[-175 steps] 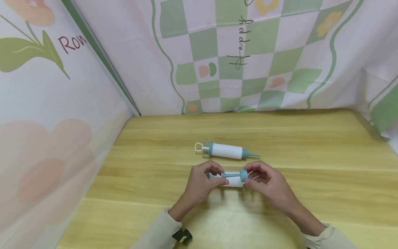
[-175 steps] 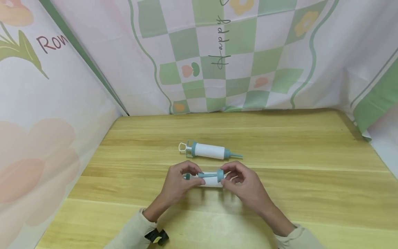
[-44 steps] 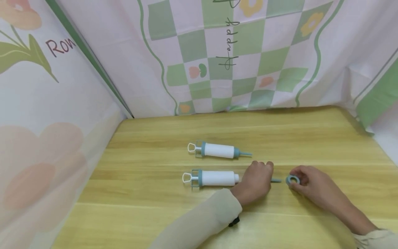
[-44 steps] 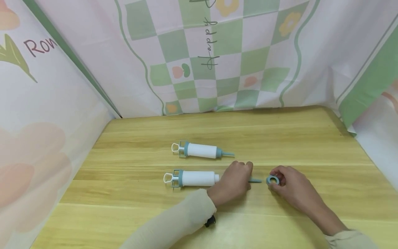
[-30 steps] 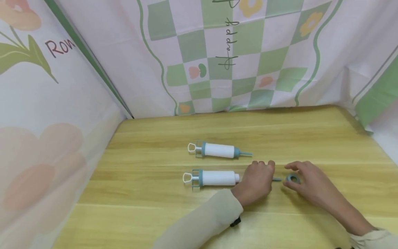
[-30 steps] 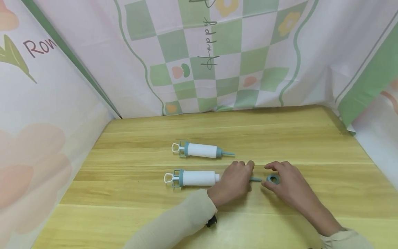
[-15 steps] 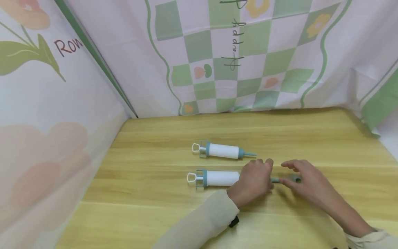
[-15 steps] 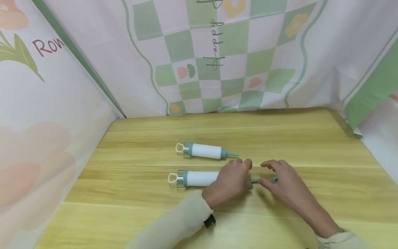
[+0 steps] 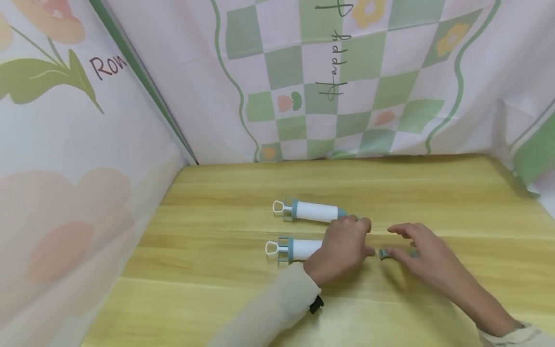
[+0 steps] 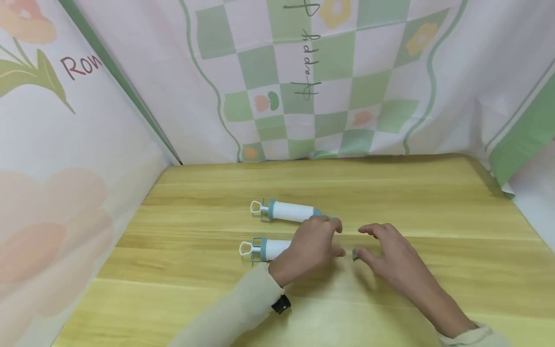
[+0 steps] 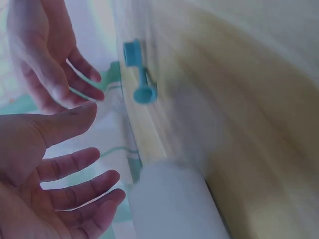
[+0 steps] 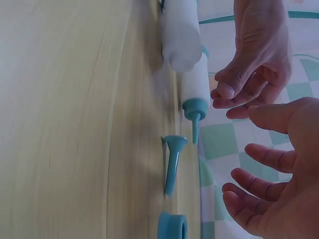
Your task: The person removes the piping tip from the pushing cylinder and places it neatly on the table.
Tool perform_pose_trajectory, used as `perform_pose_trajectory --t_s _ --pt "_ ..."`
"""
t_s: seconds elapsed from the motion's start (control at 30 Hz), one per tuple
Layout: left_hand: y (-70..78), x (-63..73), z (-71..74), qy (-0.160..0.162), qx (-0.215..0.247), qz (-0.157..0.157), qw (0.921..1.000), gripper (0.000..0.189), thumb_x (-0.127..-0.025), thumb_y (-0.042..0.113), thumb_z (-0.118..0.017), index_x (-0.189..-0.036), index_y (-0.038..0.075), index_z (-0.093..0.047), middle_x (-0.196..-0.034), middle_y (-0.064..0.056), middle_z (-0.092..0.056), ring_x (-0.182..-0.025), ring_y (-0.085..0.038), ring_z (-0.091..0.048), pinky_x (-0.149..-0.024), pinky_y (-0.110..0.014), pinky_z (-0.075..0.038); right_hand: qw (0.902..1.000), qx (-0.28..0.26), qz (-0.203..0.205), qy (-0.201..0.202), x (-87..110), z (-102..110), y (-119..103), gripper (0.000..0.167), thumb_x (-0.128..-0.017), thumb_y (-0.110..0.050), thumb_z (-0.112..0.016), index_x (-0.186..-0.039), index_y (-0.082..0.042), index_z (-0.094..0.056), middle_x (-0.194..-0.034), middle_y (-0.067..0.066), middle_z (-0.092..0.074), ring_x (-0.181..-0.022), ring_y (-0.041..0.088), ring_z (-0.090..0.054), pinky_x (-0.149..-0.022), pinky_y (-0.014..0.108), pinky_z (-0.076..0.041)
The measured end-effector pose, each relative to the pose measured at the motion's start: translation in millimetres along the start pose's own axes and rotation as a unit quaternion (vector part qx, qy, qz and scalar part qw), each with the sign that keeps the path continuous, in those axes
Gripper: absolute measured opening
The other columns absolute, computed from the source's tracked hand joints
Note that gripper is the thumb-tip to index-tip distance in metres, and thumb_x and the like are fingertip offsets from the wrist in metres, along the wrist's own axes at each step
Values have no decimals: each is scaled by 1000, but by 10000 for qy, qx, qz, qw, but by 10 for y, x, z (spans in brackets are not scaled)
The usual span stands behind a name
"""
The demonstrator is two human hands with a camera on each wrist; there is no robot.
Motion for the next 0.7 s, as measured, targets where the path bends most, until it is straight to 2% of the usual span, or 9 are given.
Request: perform_pose_trajectory --t_s 0.17,0.4,0.57,0.7 --pt "-206 47 36 140 115 166 9997 44 -80 51 -81 -111 23 -72 -97 8 -68 -82 -9 -59 -72 -19 -48 9999 -31 117 57 -18 -21 -76 50 -94 -25 -73 -132 1 -55 -124 29 -55 -106 51 -56 -81 63 -49" --pt "-469 121 87 276 707 453 9961 42 -79 45 -84 -108 16 -73 -92 5 -66 -82 -10 -57 -72 -19 -47 9994 -125 302 117 -93 -26 -186 48 -95 -23 -71 -132 2 -55 -126 28 -56 -110 47 -55 -86 62 -48" --pt "-621 171 136 325 762 647 9945 41 -79 45 -84 -107 17 -72 -90 5 -64 -83 -11 -58 -71 -21 -47 9992 -165 343 88 -145 -49 -249 47 -96 -23 -70 -133 2 -55 -127 28 -55 -112 47 -55 -87 62 -48" --pt "-727 226 155 301 760 795 9935 43 -79 46 -83 -110 18 -72 -94 2 -66 -87 -14 -61 -73 -23 -50 9994 -200 284 26 -181 -74 -287 48 -96 -24 -70 -134 1 -54 -129 29 -54 -112 50 -55 -87 63 -48"
Point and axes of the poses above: each hand's wrist, its own x-axis away from the middle knuckle, its own z-axis out of the back of the hand, y = z × x, the point moved 7 cm from there along -x, towards the middle knuckle
